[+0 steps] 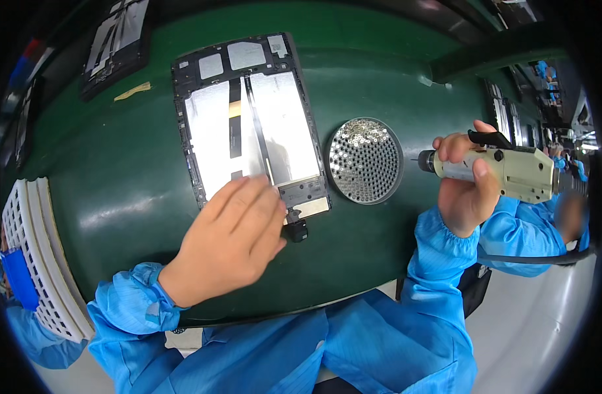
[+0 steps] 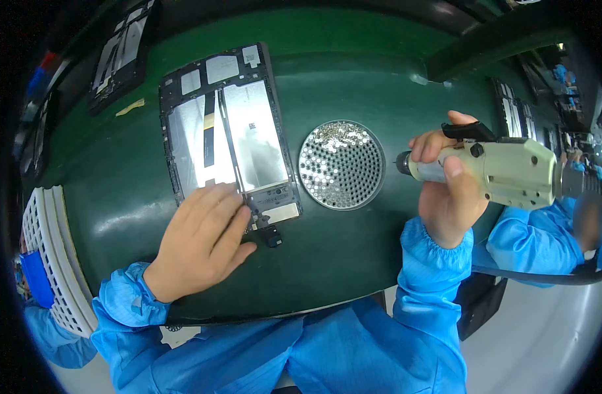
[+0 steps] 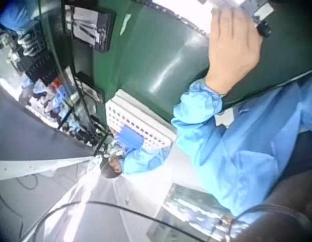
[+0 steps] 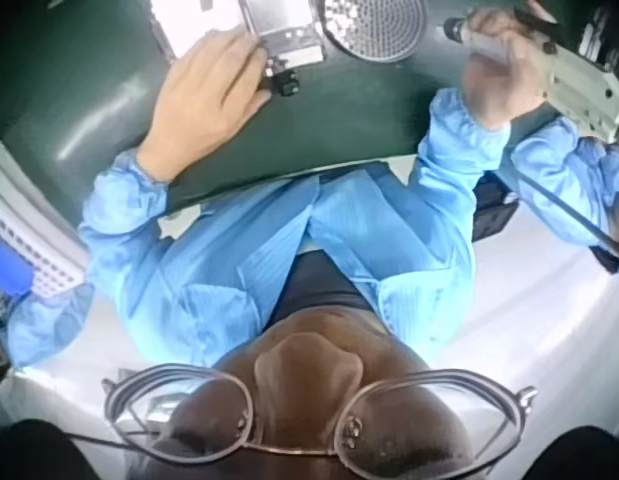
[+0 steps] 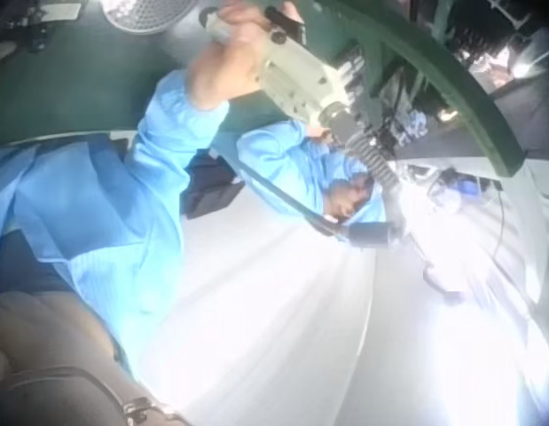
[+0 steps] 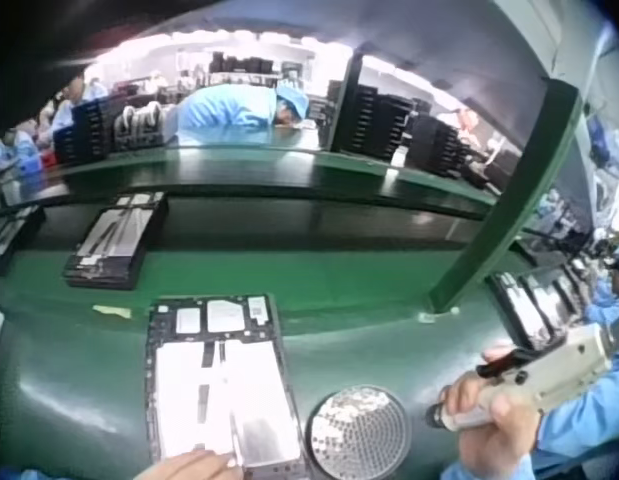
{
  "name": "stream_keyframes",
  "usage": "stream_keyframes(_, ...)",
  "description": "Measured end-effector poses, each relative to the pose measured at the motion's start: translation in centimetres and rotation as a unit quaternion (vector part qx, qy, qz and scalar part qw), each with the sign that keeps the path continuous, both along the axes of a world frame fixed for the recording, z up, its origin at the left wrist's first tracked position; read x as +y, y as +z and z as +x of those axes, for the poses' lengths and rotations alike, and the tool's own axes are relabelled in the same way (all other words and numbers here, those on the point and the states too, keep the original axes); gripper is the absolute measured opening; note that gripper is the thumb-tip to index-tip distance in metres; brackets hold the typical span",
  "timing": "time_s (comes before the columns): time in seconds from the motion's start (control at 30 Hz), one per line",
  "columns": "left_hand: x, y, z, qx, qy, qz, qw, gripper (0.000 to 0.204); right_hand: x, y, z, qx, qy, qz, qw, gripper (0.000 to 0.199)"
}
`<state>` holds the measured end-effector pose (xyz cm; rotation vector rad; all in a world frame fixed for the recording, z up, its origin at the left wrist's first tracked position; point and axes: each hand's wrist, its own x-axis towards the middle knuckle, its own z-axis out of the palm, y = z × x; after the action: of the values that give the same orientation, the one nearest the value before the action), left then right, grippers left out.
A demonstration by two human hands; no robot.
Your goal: Using an electric screwdriver to attach components to tablet screens on an assembly line.
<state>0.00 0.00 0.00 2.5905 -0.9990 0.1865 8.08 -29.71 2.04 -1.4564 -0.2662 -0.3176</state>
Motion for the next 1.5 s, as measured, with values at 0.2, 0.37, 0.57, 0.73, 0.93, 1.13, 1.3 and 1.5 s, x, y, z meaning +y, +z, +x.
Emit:
stream_keyframes(0.2, -1.5, -1.2, 0.4, -0.069, -0.095, -0.052, 0.992, 0.026, 0.7, 0.1, -0.2, 0.006, 0.060, -0.023, 0.998, 0.056)
stream_keyframes(0.37, -2.0, -1.6, 0.8, -0.070, -0.120, -0.051, 0.989, 0.027, 0.9, 0.0, -0.1, 0.016, 0.057, -0.022, 0.998, 0.059)
stream_keyframes(0.57, -3.4, -1.0, 2.1, -0.007, -0.012, -0.110, 0.994, 0.032, 0.2, -0.2, 0.1, 0.020, 0.052, -0.024, 0.998, 0.059)
stream_keyframes(0.73, -4.4, -1.7, 2.3, -0.022, -0.022, -0.110, 0.993, 0.035, -0.3, -0.3, 0.5, 0.026, 0.049, -0.026, 0.998, 0.059)
stream_keyframes(0.93, -4.3, -1.8, 1.8, -0.037, -0.020, -0.079, 0.996, 0.035, 0.2, -0.2, 0.1, 0.016, 0.059, -0.030, 0.998, 0.057)
stream_keyframes(1.13, -3.4, -2.1, 1.7, -0.070, -0.043, -0.067, 0.994, 0.035, 1.0, 0.0, 0.0, 0.017, 0.069, -0.029, 0.997, 0.057)
stream_keyframes(1.3, -3.2, -2.1, 1.9, -0.073, -0.074, -0.058, 0.993, 0.032, 1.2, 0.2, 0.3, 0.020, 0.067, -0.041, 0.997, 0.058)
stream_keyframes(1.5, -3.3, -2.4, 1.7, -0.092, -0.062, -0.030, 0.993, 0.031, 3.2, 0.1, 0.2, -0.001, 0.086, -0.004, 0.996, 0.059)
